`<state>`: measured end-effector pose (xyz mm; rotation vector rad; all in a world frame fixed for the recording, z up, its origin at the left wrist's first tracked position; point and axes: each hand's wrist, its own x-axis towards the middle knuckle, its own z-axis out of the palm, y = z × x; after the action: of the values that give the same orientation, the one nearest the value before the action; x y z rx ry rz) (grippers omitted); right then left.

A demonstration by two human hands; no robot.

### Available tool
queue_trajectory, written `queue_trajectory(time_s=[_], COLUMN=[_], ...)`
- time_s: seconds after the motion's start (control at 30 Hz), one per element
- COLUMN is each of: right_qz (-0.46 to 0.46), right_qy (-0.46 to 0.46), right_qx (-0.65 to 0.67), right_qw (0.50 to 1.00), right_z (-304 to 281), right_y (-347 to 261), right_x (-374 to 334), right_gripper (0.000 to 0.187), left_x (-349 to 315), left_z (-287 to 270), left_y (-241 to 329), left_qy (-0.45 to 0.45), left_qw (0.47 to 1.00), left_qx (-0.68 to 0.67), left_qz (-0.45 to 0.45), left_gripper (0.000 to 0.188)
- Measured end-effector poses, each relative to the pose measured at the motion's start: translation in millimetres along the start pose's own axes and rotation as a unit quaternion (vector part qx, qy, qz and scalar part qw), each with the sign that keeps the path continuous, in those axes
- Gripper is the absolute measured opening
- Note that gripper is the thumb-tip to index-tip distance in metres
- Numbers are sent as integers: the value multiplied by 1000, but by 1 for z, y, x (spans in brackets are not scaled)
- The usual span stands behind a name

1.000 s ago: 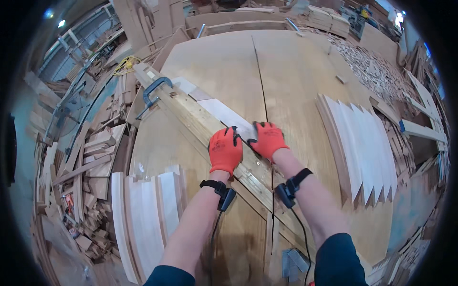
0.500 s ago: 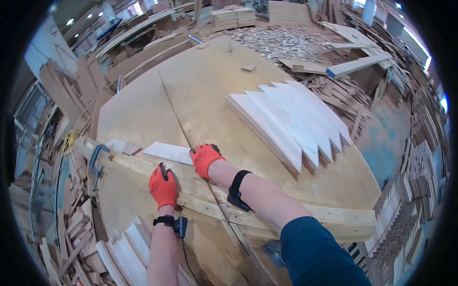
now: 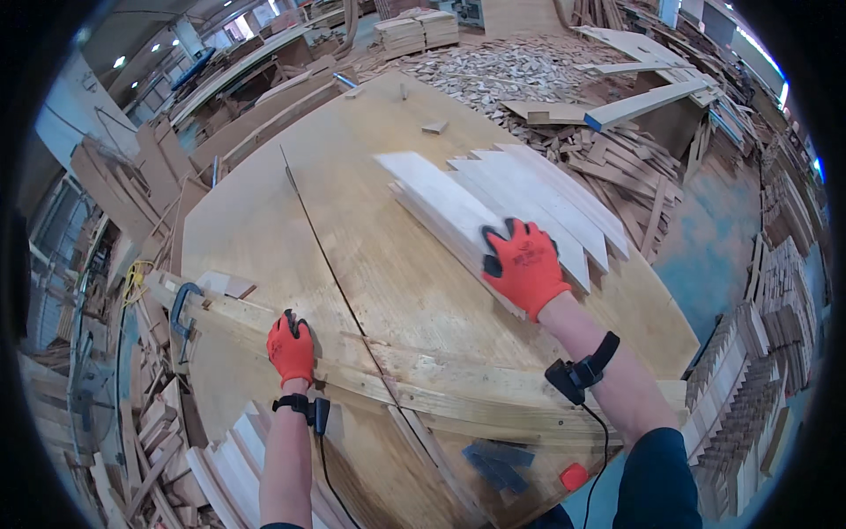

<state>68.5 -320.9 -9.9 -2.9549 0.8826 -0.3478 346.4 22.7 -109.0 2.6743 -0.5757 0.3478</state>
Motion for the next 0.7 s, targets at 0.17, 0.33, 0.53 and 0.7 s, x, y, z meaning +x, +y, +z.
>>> queue_trajectory(time_s=[0.17, 0.33, 0.53, 0.7], right_qz=[26, 46, 42, 27], right_qy=[-60, -82, -43, -42], right_qx=[-30, -75, -72, -50], right_qw=[997, 993, 996, 998], right_z=[22, 31, 51, 47], right_y=[12, -4, -10, -9], right_x=[-12, -10, -8, -13], right_gripper=[68, 71, 66, 75], left_x=[2, -1, -38, -97], left_z=[0, 1, 6, -40], left_y=[4, 1, -2, 25], left_qy=[-5, -2, 65, -36], left_qw=[1000, 1000, 992, 980], left_qx=[11, 10, -26, -188], left_qz=[8, 18, 102, 43], left_gripper=[42, 40, 39, 47])
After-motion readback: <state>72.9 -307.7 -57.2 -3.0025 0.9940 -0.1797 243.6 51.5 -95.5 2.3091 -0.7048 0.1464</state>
